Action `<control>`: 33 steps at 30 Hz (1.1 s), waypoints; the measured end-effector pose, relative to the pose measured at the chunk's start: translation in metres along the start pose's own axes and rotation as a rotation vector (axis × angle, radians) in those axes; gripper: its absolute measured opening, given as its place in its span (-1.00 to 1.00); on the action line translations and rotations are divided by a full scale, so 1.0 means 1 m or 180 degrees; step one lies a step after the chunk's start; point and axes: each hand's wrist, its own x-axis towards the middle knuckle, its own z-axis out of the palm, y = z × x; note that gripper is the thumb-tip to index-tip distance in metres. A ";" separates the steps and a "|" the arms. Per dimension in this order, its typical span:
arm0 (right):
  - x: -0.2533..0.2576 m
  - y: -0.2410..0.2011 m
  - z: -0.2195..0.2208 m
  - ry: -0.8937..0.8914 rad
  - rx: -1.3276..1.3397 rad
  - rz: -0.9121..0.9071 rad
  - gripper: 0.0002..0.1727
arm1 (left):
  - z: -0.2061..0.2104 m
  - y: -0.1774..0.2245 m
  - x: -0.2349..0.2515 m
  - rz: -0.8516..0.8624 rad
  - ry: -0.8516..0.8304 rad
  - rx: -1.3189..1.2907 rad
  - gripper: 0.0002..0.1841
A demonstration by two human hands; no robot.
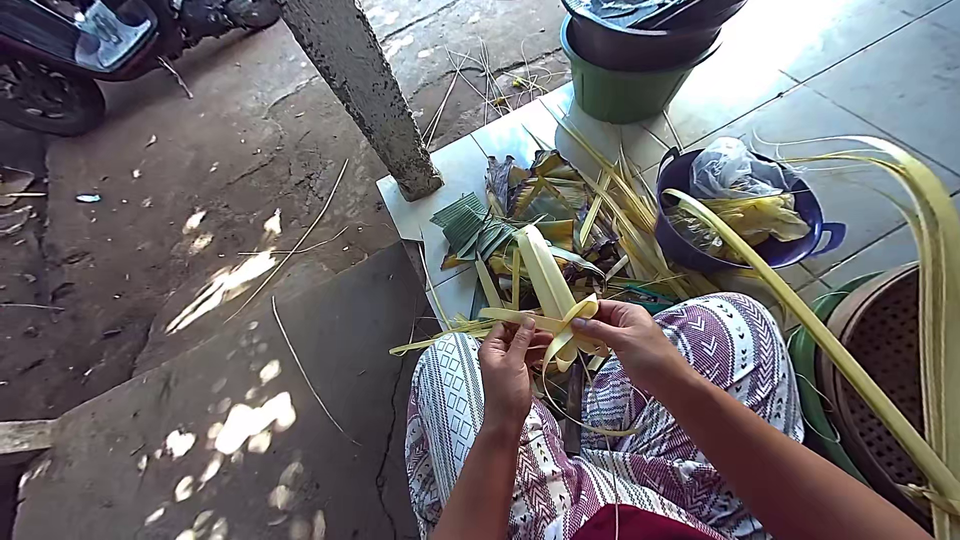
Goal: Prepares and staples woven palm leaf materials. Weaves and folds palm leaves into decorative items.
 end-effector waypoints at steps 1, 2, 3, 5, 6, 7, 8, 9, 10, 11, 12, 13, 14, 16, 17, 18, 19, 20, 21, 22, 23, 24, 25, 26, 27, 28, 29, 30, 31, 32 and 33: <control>0.000 0.000 0.000 0.0010 -0.0033 0.0003 -0.96 | 0.000 -0.001 0.000 0.0176 0.0061 0.0120 -0.85; -0.001 0.001 0.000 0.0035 -0.0092 -0.0008 -0.96 | -0.002 -0.002 0.000 0.0410 0.0060 0.0331 -0.87; 0.000 0.002 0.000 0.0072 -0.0173 -0.0037 -0.97 | -0.004 -0.004 0.000 0.0741 0.0001 0.0644 -0.89; 0.000 0.004 0.000 0.0148 -0.0392 -0.0122 -0.98 | -0.012 -0.009 0.002 0.1567 -0.0246 0.1371 -0.89; 0.000 0.005 0.000 0.0176 -0.0485 -0.0157 -0.97 | -0.015 -0.009 0.003 0.1898 -0.0409 0.1687 -0.85; 0.000 0.006 0.000 0.0190 -0.0535 -0.0176 -0.97 | -0.017 -0.008 0.004 0.2093 -0.0601 0.1908 -0.82; 0.001 0.006 0.000 0.0193 -0.0551 -0.0179 -0.97 | -0.018 -0.005 0.005 0.2154 -0.0831 0.2029 -0.77; 0.000 0.006 0.001 0.0182 -0.0546 -0.0163 -0.97 | -0.019 -0.001 0.006 0.2141 -0.1092 0.2109 -0.70; 0.000 0.005 0.000 0.0165 -0.0527 -0.0151 -0.97 | -0.021 0.003 0.008 0.2096 -0.1339 0.2140 -0.65; 0.000 0.004 0.000 0.0145 -0.0491 -0.0146 -0.97 | -0.023 0.008 0.011 0.2021 -0.1539 0.2122 -0.61; 0.000 0.003 -0.001 0.0126 -0.0443 -0.0135 -0.97 | -0.026 0.012 0.013 0.1914 -0.1642 0.2056 -0.59; 0.000 0.002 -0.003 0.0113 -0.0393 -0.0129 -0.97 | -0.028 0.016 0.014 0.1768 -0.1650 0.1950 -0.59; 0.000 0.002 -0.004 0.0095 -0.0316 -0.0125 -0.96 | -0.030 0.020 0.014 0.1544 -0.1591 0.1833 -0.59; 0.000 0.002 -0.005 0.0100 -0.0103 -0.0115 -0.96 | -0.030 0.024 0.014 0.0896 -0.1462 0.1603 -0.60; 0.000 0.003 -0.003 0.0131 0.0010 -0.0108 -0.95 | -0.029 0.022 0.014 0.0514 -0.1421 0.1416 -0.63; 0.000 0.004 -0.001 0.0183 0.0116 -0.0118 -0.94 | -0.026 0.019 0.013 0.0191 -0.1357 0.1184 -0.67; 0.001 0.006 0.002 0.0261 0.0222 -0.0137 -0.93 | -0.023 0.014 0.013 -0.0058 -0.1267 0.0873 -0.69; 0.001 0.007 0.005 0.0352 0.0344 -0.0143 -0.93 | -0.019 0.007 0.011 -0.0262 -0.1137 0.0455 -0.65; 0.001 0.008 0.008 0.0448 0.0472 -0.0140 -0.92 | -0.015 -0.002 0.009 -0.0433 -0.0975 0.0001 -0.62; 0.001 0.009 0.011 0.0509 0.0579 -0.0117 -0.92 | -0.012 -0.011 0.007 -0.0542 -0.0844 -0.0390 -0.60; 0.001 0.010 0.013 0.0539 0.0643 -0.0101 -0.92 | -0.009 -0.021 0.005 -0.0564 -0.0815 -0.0610 -0.61; 0.001 0.011 0.014 0.0552 0.0656 -0.0112 -0.92 | -0.007 -0.028 0.003 -0.0519 -0.0892 -0.0676 -0.64; 0.001 0.012 0.015 0.0558 0.0615 -0.0152 -0.92 | -0.005 -0.033 0.001 -0.0430 -0.0998 -0.0666 -0.63; 0.000 0.013 0.015 0.0579 0.0545 -0.0226 -0.93 | -0.003 -0.036 0.001 -0.0296 -0.1131 -0.0627 -0.58; -0.001 0.015 0.015 0.0612 0.0466 -0.0319 -0.93 | -0.003 -0.039 0.002 -0.0110 -0.1256 -0.0542 -0.50; -0.001 0.016 0.015 0.0645 0.0392 -0.0406 -0.94 | -0.001 -0.042 0.002 0.0067 -0.1283 -0.0443 -0.44; -0.002 0.018 0.015 0.0655 0.0334 -0.0466 -0.95 | 0.004 -0.042 0.001 0.0177 -0.1216 -0.0385 -0.49; -0.002 0.019 0.014 0.0651 0.0315 -0.0502 -0.96 | 0.009 -0.043 0.000 0.0247 -0.1073 -0.0384 -0.64; -0.002 0.020 0.015 0.0649 0.0315 -0.0532 -0.96 | 0.017 -0.042 -0.002 0.0281 -0.0826 -0.0381 -0.80; -0.002 0.021 0.015 0.0635 0.0310 -0.0556 -0.96 | 0.025 -0.041 -0.003 0.0320 -0.0497 -0.0346 -0.90; -0.002 0.022 0.015 0.0611 0.0287 -0.0581 -0.96 | 0.032 -0.040 -0.004 0.0329 -0.0228 -0.0314 -0.88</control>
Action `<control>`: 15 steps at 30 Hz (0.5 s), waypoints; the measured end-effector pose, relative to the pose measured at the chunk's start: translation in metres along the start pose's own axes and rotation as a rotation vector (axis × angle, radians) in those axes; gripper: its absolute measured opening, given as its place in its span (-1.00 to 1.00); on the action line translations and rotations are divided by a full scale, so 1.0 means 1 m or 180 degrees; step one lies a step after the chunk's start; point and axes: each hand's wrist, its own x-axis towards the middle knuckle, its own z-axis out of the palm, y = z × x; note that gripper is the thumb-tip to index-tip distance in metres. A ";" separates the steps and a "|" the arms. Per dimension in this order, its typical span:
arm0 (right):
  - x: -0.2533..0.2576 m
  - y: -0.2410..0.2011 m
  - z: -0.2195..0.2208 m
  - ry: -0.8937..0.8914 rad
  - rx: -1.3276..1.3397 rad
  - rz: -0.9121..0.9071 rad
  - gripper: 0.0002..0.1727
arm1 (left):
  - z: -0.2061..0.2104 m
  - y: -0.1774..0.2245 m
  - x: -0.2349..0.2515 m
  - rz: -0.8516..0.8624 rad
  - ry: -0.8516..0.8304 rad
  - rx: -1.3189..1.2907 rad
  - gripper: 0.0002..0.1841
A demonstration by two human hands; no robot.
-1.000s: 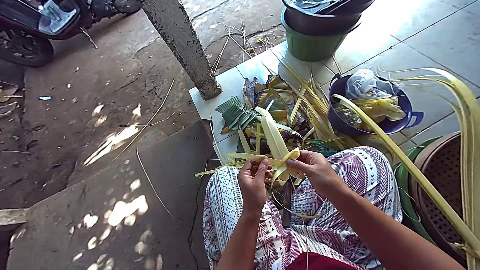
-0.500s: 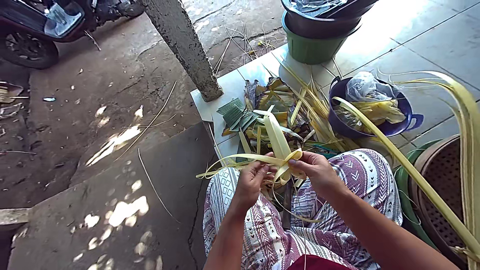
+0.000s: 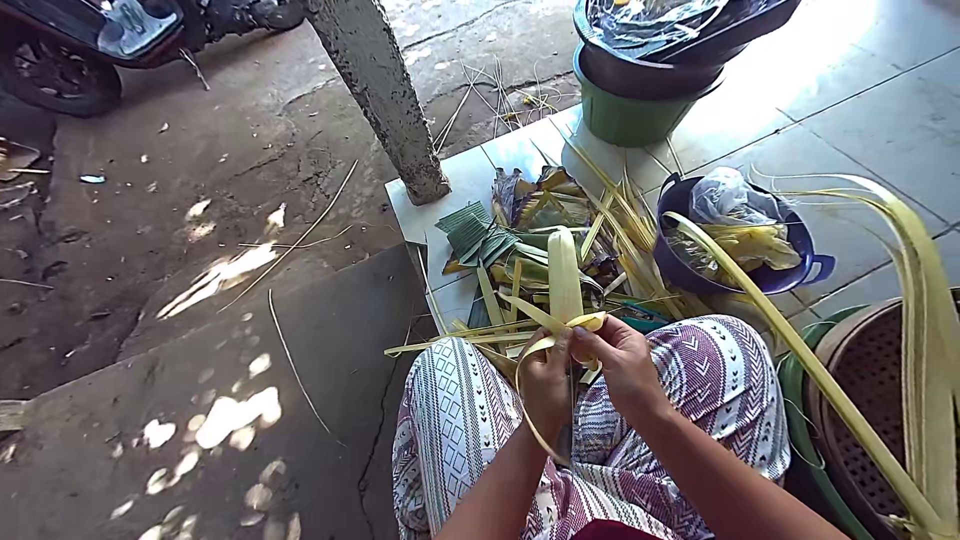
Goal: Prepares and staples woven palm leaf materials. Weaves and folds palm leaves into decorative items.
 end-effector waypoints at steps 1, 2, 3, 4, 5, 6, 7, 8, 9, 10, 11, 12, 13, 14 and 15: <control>0.000 0.001 -0.001 -0.0027 -0.0075 -0.0058 -0.97 | 0.004 0.001 -0.001 0.0001 0.0165 0.0045 -0.86; 0.001 0.001 -0.005 -0.0068 -0.0284 -0.0177 -0.95 | 0.006 0.002 -0.001 0.0007 0.0255 0.0089 -0.86; 0.001 0.001 -0.009 -0.0112 -0.0670 -0.0377 -0.85 | 0.006 0.003 -0.002 0.0027 0.0262 0.0169 -0.87; 0.001 0.000 -0.015 -0.0126 -0.1108 -0.0620 -0.71 | 0.003 0.003 -0.002 0.0059 0.0244 0.0293 -0.89; 0.002 -0.003 -0.020 -0.0133 -0.1506 -0.0881 -0.61 | 0.001 0.004 -0.002 0.0110 0.0214 0.0428 -0.90; 0.004 -0.006 -0.024 -0.0141 -0.1864 -0.1130 -0.59 | -0.001 0.004 -0.003 0.0148 0.0199 0.0575 -0.91; 0.006 -0.009 -0.027 -0.0180 -0.2128 -0.1312 -0.62 | -0.003 0.005 -0.004 0.0183 0.0191 0.0712 -0.91; 0.008 -0.013 -0.029 -0.0250 -0.2314 -0.1411 -0.69 | -0.004 0.005 -0.005 0.0208 0.0166 0.0822 -0.91; 0.010 -0.015 -0.030 -0.0309 -0.2432 -0.1486 -0.77 | -0.005 0.006 -0.006 0.0209 0.0124 0.0904 -0.92; 0.011 -0.015 -0.030 -0.0349 -0.2499 -0.1558 -0.81 | -0.005 0.008 -0.007 0.0192 0.0070 0.0947 -0.92; 0.011 -0.015 -0.029 -0.0372 -0.2514 -0.1610 -0.83 | -0.006 0.009 -0.007 0.0169 0.0041 0.0968 -0.92; 0.011 -0.013 -0.028 -0.0381 -0.2496 -0.1613 -0.84 | -0.006 0.010 -0.008 0.0157 0.0043 0.0982 -0.92; 0.011 -0.011 -0.027 -0.0375 -0.2463 -0.1588 -0.84 | -0.006 0.010 -0.008 0.0154 0.0072 0.0986 -0.92; 0.010 -0.009 -0.027 -0.0364 -0.2416 -0.1531 -0.83 | -0.006 0.009 -0.009 0.0157 0.0110 0.0969 -0.92; 0.009 -0.007 -0.027 -0.0357 -0.2378 -0.1456 -0.82 | -0.007 0.009 -0.009 0.0152 0.0145 0.0930 -0.94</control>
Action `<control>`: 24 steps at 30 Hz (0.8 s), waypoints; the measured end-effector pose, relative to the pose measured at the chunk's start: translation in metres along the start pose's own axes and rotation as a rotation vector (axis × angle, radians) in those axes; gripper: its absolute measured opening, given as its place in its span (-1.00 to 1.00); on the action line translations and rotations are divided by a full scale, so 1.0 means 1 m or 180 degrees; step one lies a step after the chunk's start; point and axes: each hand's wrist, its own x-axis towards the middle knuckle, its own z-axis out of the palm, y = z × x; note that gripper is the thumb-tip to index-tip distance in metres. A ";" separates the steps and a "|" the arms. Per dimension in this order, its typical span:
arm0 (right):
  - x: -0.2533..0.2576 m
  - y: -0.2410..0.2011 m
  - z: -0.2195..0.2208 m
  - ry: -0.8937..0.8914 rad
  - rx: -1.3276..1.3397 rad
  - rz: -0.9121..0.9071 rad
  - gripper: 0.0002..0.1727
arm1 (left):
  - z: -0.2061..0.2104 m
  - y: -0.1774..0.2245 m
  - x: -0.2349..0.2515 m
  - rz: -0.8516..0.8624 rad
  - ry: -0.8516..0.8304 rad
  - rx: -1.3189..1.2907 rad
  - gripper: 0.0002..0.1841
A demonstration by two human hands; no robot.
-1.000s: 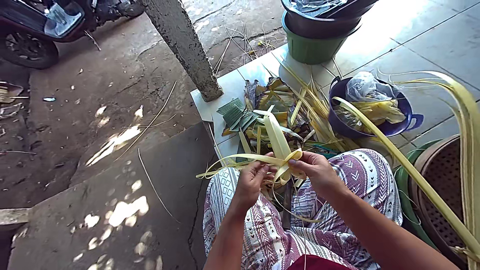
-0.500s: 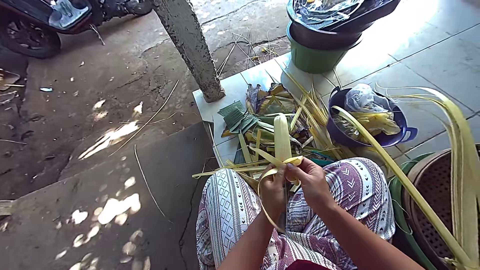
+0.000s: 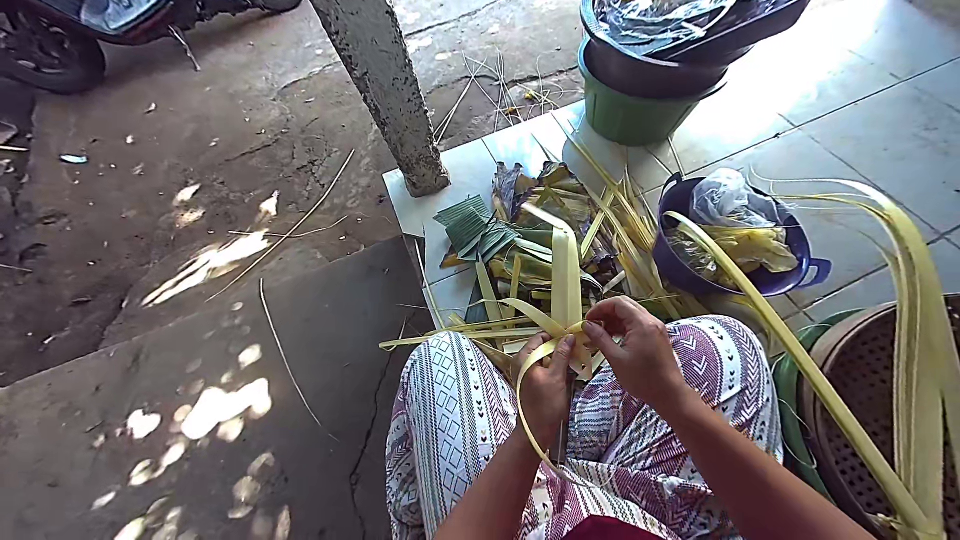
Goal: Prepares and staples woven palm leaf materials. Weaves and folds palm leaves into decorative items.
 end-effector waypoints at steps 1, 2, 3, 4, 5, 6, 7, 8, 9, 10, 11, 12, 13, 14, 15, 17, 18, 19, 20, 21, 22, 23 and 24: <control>-0.002 0.000 0.000 -0.0015 0.0025 0.0058 -0.80 | -0.001 0.000 -0.001 -0.0004 0.0029 -0.0038 -0.95; -0.003 0.000 -0.001 -0.0030 0.0012 0.0075 -0.78 | -0.001 0.000 -0.001 0.0011 0.0050 -0.0041 -0.95; -0.003 0.000 -0.003 -0.0018 -0.0039 0.0007 -0.76 | -0.002 0.000 -0.001 0.0041 0.0039 -0.0016 -0.95; -0.001 -0.001 -0.007 -0.0001 -0.0111 -0.0172 -0.73 | -0.004 -0.001 -0.001 0.0081 -0.0002 0.0030 -0.94; 0.005 -0.001 -0.011 -0.0022 -0.0220 -0.0492 -0.74 | -0.005 -0.001 -0.001 0.0105 -0.0069 0.0099 -0.93; 0.013 -0.001 -0.015 -0.0113 -0.0356 -0.0917 -0.78 | -0.007 0.000 -0.002 0.0108 -0.0156 0.0182 -0.93; 0.024 -0.004 -0.019 -0.0344 -0.0513 -0.1349 -0.78 | -0.008 0.000 -0.003 0.0081 -0.0247 0.0324 -0.95; 0.037 -0.009 -0.023 -0.0688 -0.0714 -0.1751 -0.73 | -0.008 0.000 -0.004 0.0035 -0.0324 0.0486 -0.95; 0.050 -0.016 -0.025 -0.1131 -0.0957 -0.2065 -0.65 | -0.007 0.002 -0.005 -0.0021 -0.0392 0.0663 -0.96; 0.062 -0.025 -0.026 -0.1659 -0.1240 -0.2230 -0.60 | -0.007 0.003 -0.006 -0.0052 -0.0458 0.0860 -0.95; 0.072 -0.037 -0.024 -0.2182 -0.1601 -0.2265 -0.61 | -0.007 0.004 -0.007 -0.0072 -0.0512 0.1017 -0.93; 0.080 -0.050 -0.021 -0.2632 -0.2007 -0.2264 -0.68 | -0.008 0.004 -0.008 -0.0070 -0.0554 0.1102 -0.92; 0.086 -0.060 -0.017 -0.2913 -0.2382 -0.2352 -0.75 | -0.009 0.003 -0.008 -0.0051 -0.0574 0.1136 -0.91; 0.091 -0.067 -0.014 -0.3102 -0.2651 -0.2447 -0.79 | -0.010 0.001 -0.009 0.0011 -0.0575 0.1148 -0.91; 0.094 -0.072 -0.012 -0.3195 -0.2802 -0.2567 -0.82 | -0.011 -0.002 -0.009 0.0092 -0.0569 0.1162 -0.90; 0.096 -0.076 -0.009 -0.3153 -0.2886 -0.2809 -0.84 | -0.014 -0.006 -0.008 0.0202 -0.0502 0.1146 -0.90; 0.096 -0.078 -0.009 -0.3100 -0.2919 -0.2865 -0.86 | -0.015 -0.007 -0.007 0.0165 -0.0462 0.1097 -0.90; 0.094 -0.080 -0.009 -0.3033 -0.2994 -0.2850 -0.86 | -0.017 -0.007 -0.006 0.0049 -0.0439 0.1045 -0.91; 0.092 -0.081 -0.010 -0.2912 -0.3084 -0.2828 -0.87 | -0.019 -0.006 -0.003 -0.0087 -0.0426 0.0988 -0.92; 0.089 -0.080 -0.012 -0.2727 -0.3156 -0.2829 -0.90 | -0.020 -0.006 -0.001 -0.0211 -0.0426 0.0938 -0.93; 0.086 -0.078 -0.015 -0.2546 -0.3168 -0.2810 -0.92 | -0.022 -0.007 0.001 -0.0296 -0.0426 0.0896 -0.94; 0.084 -0.072 -0.019 -0.2333 -0.3089 -0.2811 -0.92 | -0.023 -0.008 0.002 -0.0363 -0.0422 0.0855 -0.94; 0.082 -0.066 -0.023 -0.2127 -0.2963 -0.2774 -0.90 | -0.025 -0.008 0.003 -0.0432 -0.0416 0.0811 -0.94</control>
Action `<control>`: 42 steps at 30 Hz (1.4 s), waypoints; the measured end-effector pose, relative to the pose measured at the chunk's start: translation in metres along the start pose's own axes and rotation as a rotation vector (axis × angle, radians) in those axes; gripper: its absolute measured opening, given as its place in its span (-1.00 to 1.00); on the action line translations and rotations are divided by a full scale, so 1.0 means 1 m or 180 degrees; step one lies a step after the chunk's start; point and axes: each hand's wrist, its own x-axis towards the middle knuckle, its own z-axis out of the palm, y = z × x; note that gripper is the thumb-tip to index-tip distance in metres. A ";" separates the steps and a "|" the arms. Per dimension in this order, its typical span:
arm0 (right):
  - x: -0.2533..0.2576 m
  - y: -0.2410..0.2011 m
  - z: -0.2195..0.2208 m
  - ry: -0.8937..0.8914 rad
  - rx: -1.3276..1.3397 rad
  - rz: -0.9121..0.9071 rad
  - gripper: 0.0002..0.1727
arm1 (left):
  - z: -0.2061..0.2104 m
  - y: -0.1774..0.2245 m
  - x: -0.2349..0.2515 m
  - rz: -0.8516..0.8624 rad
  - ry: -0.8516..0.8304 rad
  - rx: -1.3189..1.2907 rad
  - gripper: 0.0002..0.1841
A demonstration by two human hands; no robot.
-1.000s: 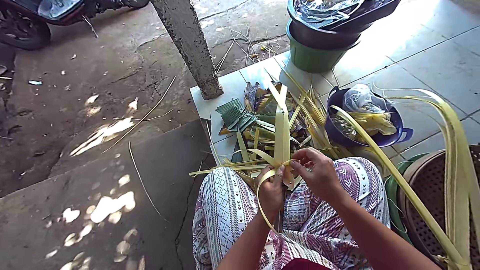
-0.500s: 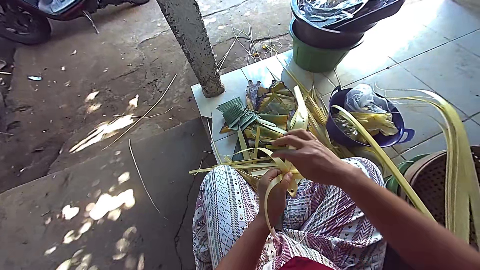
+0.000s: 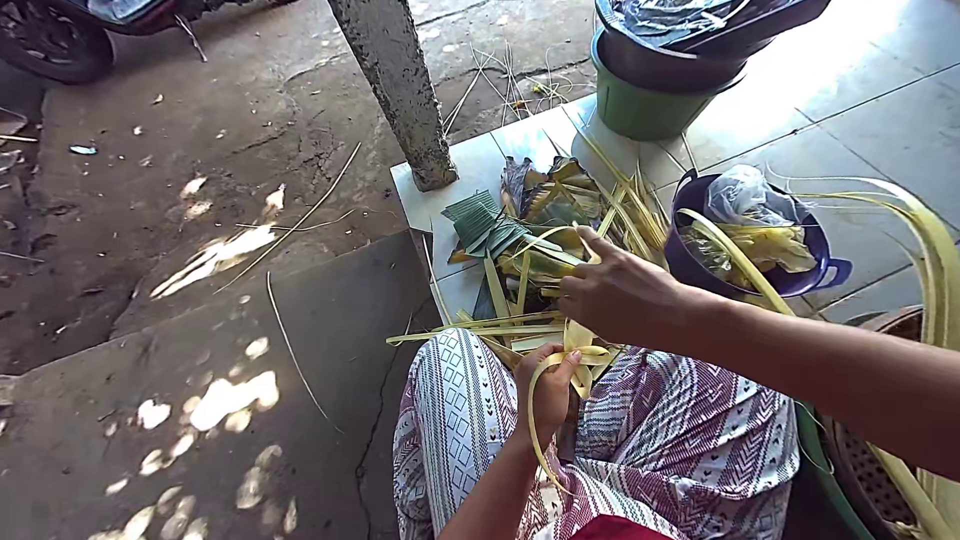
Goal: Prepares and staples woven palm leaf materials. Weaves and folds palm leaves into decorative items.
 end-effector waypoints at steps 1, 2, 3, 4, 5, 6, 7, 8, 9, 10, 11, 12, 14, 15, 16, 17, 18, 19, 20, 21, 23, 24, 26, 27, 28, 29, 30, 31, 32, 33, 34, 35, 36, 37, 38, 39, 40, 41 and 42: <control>-0.006 0.001 0.006 0.0260 0.0082 0.0126 -0.89 | -0.001 -0.001 0.001 -0.0057 0.0004 -0.0036 -0.94; -0.012 -0.001 0.013 0.0501 0.0177 0.0292 -0.90 | -0.002 0.000 0.001 -0.0113 0.0014 -0.0051 -0.95; -0.018 -0.005 0.020 0.0688 0.0359 0.0520 -0.91 | -0.002 0.000 0.001 -0.0157 0.0031 -0.0050 -0.95; -0.022 -0.011 0.025 0.0741 0.0672 0.0828 -0.90 | -0.001 0.001 0.001 -0.0173 0.0044 -0.0046 -0.95; -0.026 -0.018 0.028 0.0661 0.1069 0.1209 -0.85 | -0.001 0.001 0.001 -0.0175 0.0045 -0.0059 -0.94; -0.027 -0.024 0.029 0.0514 0.1530 0.1601 -0.80 | 0.001 0.001 0.002 -0.0151 0.0051 -0.0085 -0.94; -0.027 -0.029 0.029 0.0352 0.2031 0.1966 -0.76 | 0.002 0.000 0.002 -0.0105 0.0080 -0.0119 -0.94; -0.027 -0.032 0.029 0.0196 0.2557 0.2303 -0.73 | 0.004 0.000 0.001 -0.0058 0.0130 -0.0149 -0.95; -0.026 -0.035 0.032 0.0151 0.3005 0.2577 -0.73 | 0.005 0.000 0.001 -0.0019 0.0176 -0.0164 -0.95; -0.025 -0.037 0.037 0.0187 0.3371 0.2779 -0.73 | 0.006 -0.001 0.000 0.0022 0.0211 -0.0168 -0.95; -0.024 -0.040 0.041 0.0226 0.3681 0.2898 -0.73 | 0.006 -0.002 0.000 0.0077 0.0247 -0.0147 -0.94; -0.024 -0.042 0.044 0.0261 0.3923 0.2974 -0.71 | 0.007 -0.003 0.000 0.0142 0.0287 -0.0114 -0.93; -0.023 -0.048 0.049 0.0389 0.4283 0.3137 -0.74 | 0.008 -0.005 0.000 0.0224 0.0341 -0.0087 -0.94; -0.022 -0.050 0.051 0.0501 0.4398 0.3242 -0.80 | 0.008 -0.007 0.000 0.0255 0.0365 -0.0105 -0.94; -0.022 -0.052 0.052 0.0607 0.4496 0.3335 -0.84 | 0.009 -0.008 0.000 0.0286 0.0378 -0.0128 -0.94; -0.022 -0.054 0.051 0.0679 0.4557 0.3388 -0.85 | 0.010 -0.008 -0.001 0.0320 0.0379 -0.0143 -0.94; -0.021 -0.056 0.051 0.0724 0.4537 0.3427 -0.84 | 0.011 -0.010 -0.001 0.0367 0.0396 -0.0144 -0.94; -0.020 -0.059 0.051 0.0806 0.4405 0.3464 -0.86 | 0.012 -0.011 -0.001 0.0403 0.0408 -0.0152 -0.93; -0.020 -0.062 0.052 0.0886 0.4177 0.3464 -0.88 | 0.012 -0.012 -0.001 0.0412 0.0402 -0.0183 -0.93; -0.020 -0.065 0.053 0.0956 0.3899 0.3418 -0.88 | 0.013 -0.012 -0.002 0.0402 0.0390 -0.0235 -0.93; -0.019 -0.070 0.056 0.1055 0.3407 0.3243 -0.88 | 0.013 -0.012 -0.002 0.0400 0.0369 -0.0323 -0.92; -0.020 -0.073 0.057 0.1080 0.3234 0.3157 -0.87 | 0.013 -0.012 -0.002 0.0401 0.0380 -0.0354 -0.92; -0.021 -0.077 0.058 0.1202 0.3025 0.3011 -0.86 | 0.012 -0.010 -0.002 0.0383 0.0418 -0.0437 -0.93; -0.022 -0.079 0.057 0.1254 0.2972 0.2966 -0.85 | 0.011 -0.009 -0.002 0.0364 0.0434 -0.0478 -0.94; -0.023 -0.081 0.057 0.1287 0.2917 0.2945 -0.84 | 0.011 -0.009 -0.002 0.0347 0.0437 -0.0535 -0.94; -0.023 -0.083 0.057 0.1305 0.2837 0.2938 -0.84 | 0.011 -0.008 -0.003 0.0334 0.0439 -0.0574 -0.93; -0.023 -0.084 0.058 0.1314 0.2735 0.2948 -0.84 | 0.011 -0.008 -0.003 0.0333 0.0435 -0.0607 -0.93; -0.023 -0.086 0.059 0.1359 0.2628 0.2969 -0.84 | 0.012 -0.008 -0.004 0.0323 0.0423 -0.0660 -0.93; -0.023 -0.086 0.060 0.1439 0.2523 0.2980 -0.84 | 0.012 -0.007 -0.004 0.0309 0.0403 -0.0734 -0.92; -0.023 -0.086 0.061 0.1491 0.2464 0.2987 -0.85 | 0.012 -0.006 -0.004 0.0310 0.0379 -0.0842 -0.92; -0.023 -0.086 0.060 0.1518 0.2456 0.2999 -0.86 | 0.012 -0.006 -0.004 0.0318 0.0352 -0.0933 -0.91; -0.023 -0.086 0.060 0.1523 0.2489 0.3013 -0.87 | 0.011 -0.006 -0.004 0.0311 0.0322 -0.1010 -0.91; -0.023 -0.086 0.059 0.1515 0.2525 0.3032 -0.88 | 0.011 -0.006 -0.004 0.0280 0.0284 -0.1080 -0.91; -0.023 -0.085 0.058 0.1507 0.2555 0.3043 -0.89 | 0.010 -0.006 -0.003 0.0233 0.0254 -0.1129 -0.91; -0.023 -0.085 0.058 0.1500 0.2577 0.3049 -0.89 | 0.010 -0.005 -0.003 0.0204 0.0230 -0.1170 -0.91; -0.024 -0.085 0.059 0.1511 0.2589 0.3052 -0.89 | 0.010 -0.006 -0.003 0.0186 0.0213 -0.1220 -0.90; -0.024 -0.085 0.059 0.1535 0.2597 0.3053 -0.89 | 0.010 -0.006 -0.003 0.0171 0.0201 -0.1288 -0.89; -0.024 -0.085 0.060 0.1577 0.2591 0.3047 -0.90 | 0.010 -0.006 -0.003 0.0149 0.0175 -0.1381 -0.88; -0.024 -0.086 0.061 0.1652 0.2561 0.3036 -0.90 | 0.010 -0.006 -0.003 0.0109 0.0150 -0.1490 -0.88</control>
